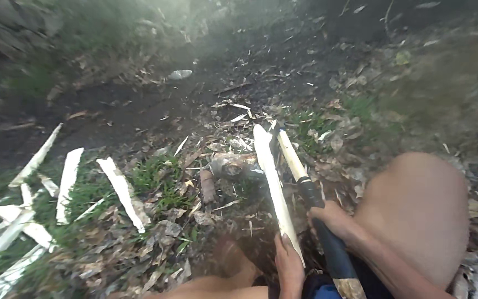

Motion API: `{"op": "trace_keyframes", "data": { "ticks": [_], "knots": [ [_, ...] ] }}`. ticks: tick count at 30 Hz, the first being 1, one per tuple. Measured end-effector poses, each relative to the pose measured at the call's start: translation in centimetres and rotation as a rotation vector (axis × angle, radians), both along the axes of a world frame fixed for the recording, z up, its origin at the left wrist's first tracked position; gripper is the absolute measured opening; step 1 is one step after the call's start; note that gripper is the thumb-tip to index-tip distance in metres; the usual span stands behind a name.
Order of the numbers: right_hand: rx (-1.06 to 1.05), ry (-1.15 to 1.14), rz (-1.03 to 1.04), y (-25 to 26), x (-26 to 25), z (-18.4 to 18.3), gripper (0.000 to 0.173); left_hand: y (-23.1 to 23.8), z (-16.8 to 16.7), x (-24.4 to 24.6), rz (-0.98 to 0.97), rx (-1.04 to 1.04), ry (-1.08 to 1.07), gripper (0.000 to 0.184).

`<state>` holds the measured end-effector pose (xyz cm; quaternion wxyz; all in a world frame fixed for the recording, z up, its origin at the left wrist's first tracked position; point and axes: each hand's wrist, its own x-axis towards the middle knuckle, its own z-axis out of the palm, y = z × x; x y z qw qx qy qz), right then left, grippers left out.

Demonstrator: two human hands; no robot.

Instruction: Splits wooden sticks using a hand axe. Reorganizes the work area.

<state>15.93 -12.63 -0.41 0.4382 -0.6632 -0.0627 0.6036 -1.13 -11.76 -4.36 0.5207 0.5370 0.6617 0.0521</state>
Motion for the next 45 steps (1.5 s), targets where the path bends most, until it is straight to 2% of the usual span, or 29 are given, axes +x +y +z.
{"op": "trace_keyframes", "data": {
  "ticks": [5, 9, 12, 15, 19, 24, 26, 32, 35, 39, 45],
  "knots": [
    [0.03, -0.108, 0.028, -0.2, -0.7, 1.7, 0.015, -0.8, -0.4, 0.2, 0.095, -0.007, -0.084, 0.055],
    [0.174, -0.231, -0.036, 0.0, -0.5, 4.8, 0.024, -1.4, -0.6, 0.5, 0.181, -0.008, -0.16, 0.053],
    [0.313, -0.291, -0.114, 0.9, -0.1, 7.8, 0.043, -1.6, -0.3, 1.2, 0.207, -0.037, -0.165, 0.051],
    [0.4, -0.365, -0.135, 2.1, 0.7, 9.8, 0.051, -1.6, -0.2, 1.6, 0.254, -0.055, -0.177, 0.052],
    [0.34, -0.384, -0.121, 3.0, 0.8, 8.3, 0.046, -1.7, -0.2, 1.7, 0.299, -0.086, -0.227, 0.054],
    [-0.063, -0.177, -0.025, 2.5, -2.0, 0.4, 0.052, -1.4, 0.3, 1.8, 0.329, -0.124, -0.249, 0.057],
    [-0.132, -0.138, -0.009, 2.2, -2.6, -1.1, 0.053, -1.3, 0.1, 1.7, 0.346, -0.143, -0.252, 0.059],
    [-0.111, -0.088, -0.055, 2.1, -1.2, -1.0, 0.056, -0.7, 0.2, 2.0, 0.258, -0.13, -0.211, 0.054],
    [-0.1, 0.082, -0.141, 1.7, 0.6, -0.3, 0.057, -0.5, -0.2, 2.1, 0.225, -0.086, -0.12, 0.05],
    [0.048, 0.286, -0.206, 1.2, 3.9, 0.8, 0.06, 0.0, -0.5, 1.2, 0.233, -0.059, -0.113, 0.049],
    [0.136, -0.119, -0.122, -1.3, 1.1, 6.5, 0.052, -0.4, -0.5, 1.8, 0.236, -0.098, -0.174, 0.051]
  ]
}}
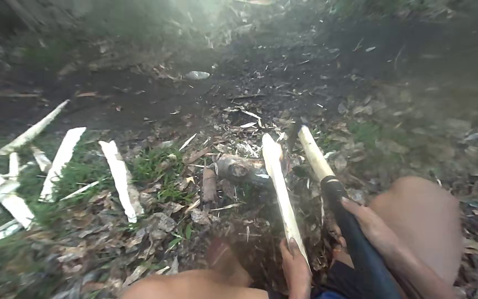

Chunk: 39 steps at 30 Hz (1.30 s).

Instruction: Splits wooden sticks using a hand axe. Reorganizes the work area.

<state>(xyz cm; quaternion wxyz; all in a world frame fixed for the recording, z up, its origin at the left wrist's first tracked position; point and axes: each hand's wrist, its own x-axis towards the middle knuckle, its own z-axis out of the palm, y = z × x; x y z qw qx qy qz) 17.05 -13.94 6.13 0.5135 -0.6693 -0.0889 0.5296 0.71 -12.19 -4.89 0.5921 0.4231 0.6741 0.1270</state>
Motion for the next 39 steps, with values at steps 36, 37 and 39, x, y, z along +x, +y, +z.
{"op": "trace_keyframes", "data": {
  "ticks": [36, 37, 39],
  "knots": [
    [0.164, -0.126, 0.133, -0.3, -1.4, 0.5, 0.045, -0.6, 1.9, -0.7, -0.039, 0.04, -0.042, 0.051],
    [0.216, -0.137, 0.137, -0.1, -1.2, 0.9, 0.047, -0.9, 3.0, -1.2, -0.064, 0.065, -0.049, 0.049],
    [0.294, -0.145, 0.147, 0.4, -0.6, 1.6, 0.059, -0.6, 7.1, -1.7, -0.092, 0.049, 0.031, 0.042]
  ]
}}
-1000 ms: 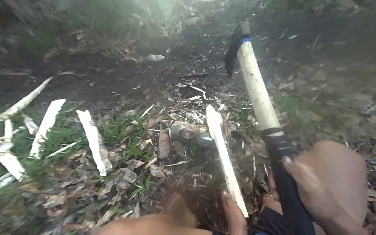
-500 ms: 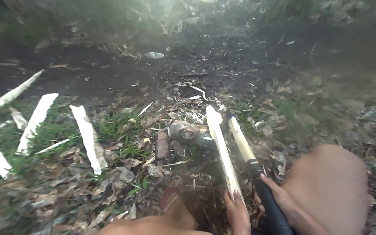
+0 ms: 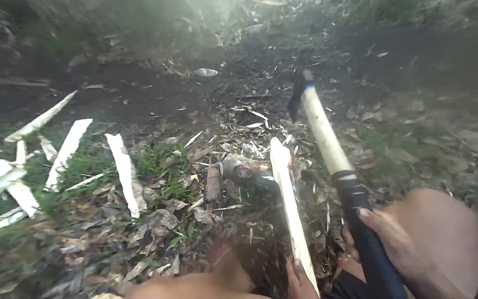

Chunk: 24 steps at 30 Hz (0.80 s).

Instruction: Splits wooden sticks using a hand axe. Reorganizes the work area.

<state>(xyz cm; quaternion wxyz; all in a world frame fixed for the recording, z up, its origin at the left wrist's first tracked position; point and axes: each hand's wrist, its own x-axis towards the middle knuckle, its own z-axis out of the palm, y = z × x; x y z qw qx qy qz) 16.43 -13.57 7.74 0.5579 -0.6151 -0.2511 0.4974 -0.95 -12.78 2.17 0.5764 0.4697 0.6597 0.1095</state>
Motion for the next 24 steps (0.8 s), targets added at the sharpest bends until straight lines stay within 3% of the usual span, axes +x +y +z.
{"op": "trace_keyframes", "data": {
  "ticks": [1, 2, 3, 5, 8, 11, 17, 24],
  "knots": [
    [0.021, -0.004, 0.002, 0.2, 0.1, 0.1, 0.062, 2.1, 3.4, 0.7, 0.0, -0.271, 0.109, 0.041],
    [0.027, -0.007, -0.003, 0.4, 0.1, 0.1, 0.062, 1.9, 3.2, 0.6, 0.019, -0.29, 0.111, 0.041],
    [0.012, -0.007, -0.005, 0.6, -0.2, -0.2, 0.059, -0.9, -0.6, -0.4, 0.04, -0.052, 0.0, 0.042],
    [-0.078, 0.03, -0.011, 0.5, -1.2, -1.8, 0.054, -2.7, -5.2, -1.3, 0.06, 0.037, -0.124, 0.048],
    [-0.313, 0.121, -0.044, 0.3, -3.1, -6.5, 0.044, -2.5, -5.8, -1.0, 0.105, 0.001, -0.133, 0.05],
    [-0.486, 0.194, -0.054, 0.0, -3.8, -9.7, 0.044, -2.5, -5.6, -1.0, 0.126, -0.012, -0.118, 0.05],
    [-0.301, 0.354, -0.056, -0.2, -1.1, -9.0, 0.052, -2.1, -5.7, -1.1, 0.136, -0.015, -0.11, 0.049],
    [-0.195, 0.31, -0.031, -0.7, 0.3, -3.4, 0.045, -1.8, -5.5, -0.8, 0.135, -0.039, -0.09, 0.048]
  ]
}}
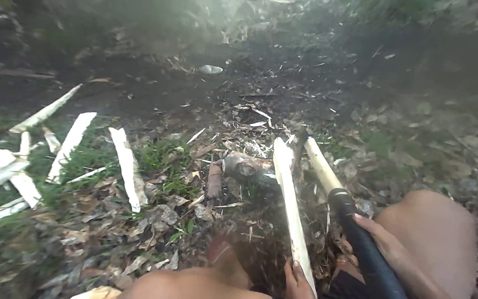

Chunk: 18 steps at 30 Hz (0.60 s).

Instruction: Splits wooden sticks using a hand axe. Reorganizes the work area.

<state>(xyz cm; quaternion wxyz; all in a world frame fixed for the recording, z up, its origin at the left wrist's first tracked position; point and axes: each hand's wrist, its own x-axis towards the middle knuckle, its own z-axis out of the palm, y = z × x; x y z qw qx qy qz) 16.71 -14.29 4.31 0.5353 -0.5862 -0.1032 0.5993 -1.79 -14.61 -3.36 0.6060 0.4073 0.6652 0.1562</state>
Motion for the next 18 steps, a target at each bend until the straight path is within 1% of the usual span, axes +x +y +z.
{"op": "trace_keyframes", "data": {
  "ticks": [2, 4, 5, 6, 7, 8, 9, 10, 11, 13, 15, 16, 18],
  "knots": [
    [0.084, -0.044, 0.005, -0.4, 0.1, 0.9, 0.045, 0.5, 1.6, 0.2, -0.033, -0.049, 0.005, 0.048],
    [0.164, -0.074, 0.007, -0.2, 0.2, 2.1, 0.051, 1.3, 4.6, 0.3, -0.036, -0.045, 0.015, 0.045],
    [0.208, -0.091, 0.006, 0.2, 0.2, 2.7, 0.055, 2.4, 6.8, 0.3, -0.025, -0.055, 0.033, 0.042],
    [0.249, -0.111, 0.003, 0.7, 0.2, 3.4, 0.06, 4.0, 9.4, 0.5, -0.013, -0.124, 0.077, 0.039],
    [0.288, -0.134, -0.001, 1.3, 0.2, 3.9, 0.062, 4.6, 10.1, 0.6, -0.007, -0.157, 0.093, 0.038],
    [0.317, -0.166, -0.01, 2.0, 0.3, 4.3, 0.061, 3.4, 7.9, 0.3, -0.002, -0.072, 0.066, 0.039],
    [0.327, -0.216, -0.015, 2.8, 0.3, 4.4, 0.059, 1.4, 4.0, -0.2, -0.01, 0.041, 0.009, 0.042],
    [0.324, -0.252, -0.024, 3.5, 0.3, 4.1, 0.061, 0.3, 1.4, -0.4, -0.02, 0.05, -0.019, 0.046],
    [0.303, -0.275, -0.033, 4.2, 0.4, 3.3, 0.064, 0.2, 0.7, -0.3, -0.018, -0.022, -0.006, 0.046],
    [0.221, -0.314, -0.03, 5.1, 0.0, 0.4, 0.056, 2.1, 2.3, 0.5, -0.011, -0.287, 0.061, 0.044],
    [0.052, -0.316, 0.001, 5.1, -1.0, -3.1, 0.047, 0.3, -0.3, -0.3, -0.01, -0.079, -0.014, 0.048],
    [-0.048, -0.28, 0.018, 5.0, -1.6, -4.7, 0.045, -0.2, -1.1, -0.5, 0.0, -0.004, -0.046, 0.049],
    [-0.205, -0.162, 0.034, 4.8, -2.4, -7.0, 0.045, -0.5, -0.9, -0.4, 0.017, 0.03, -0.067, 0.048]
  ]
}}
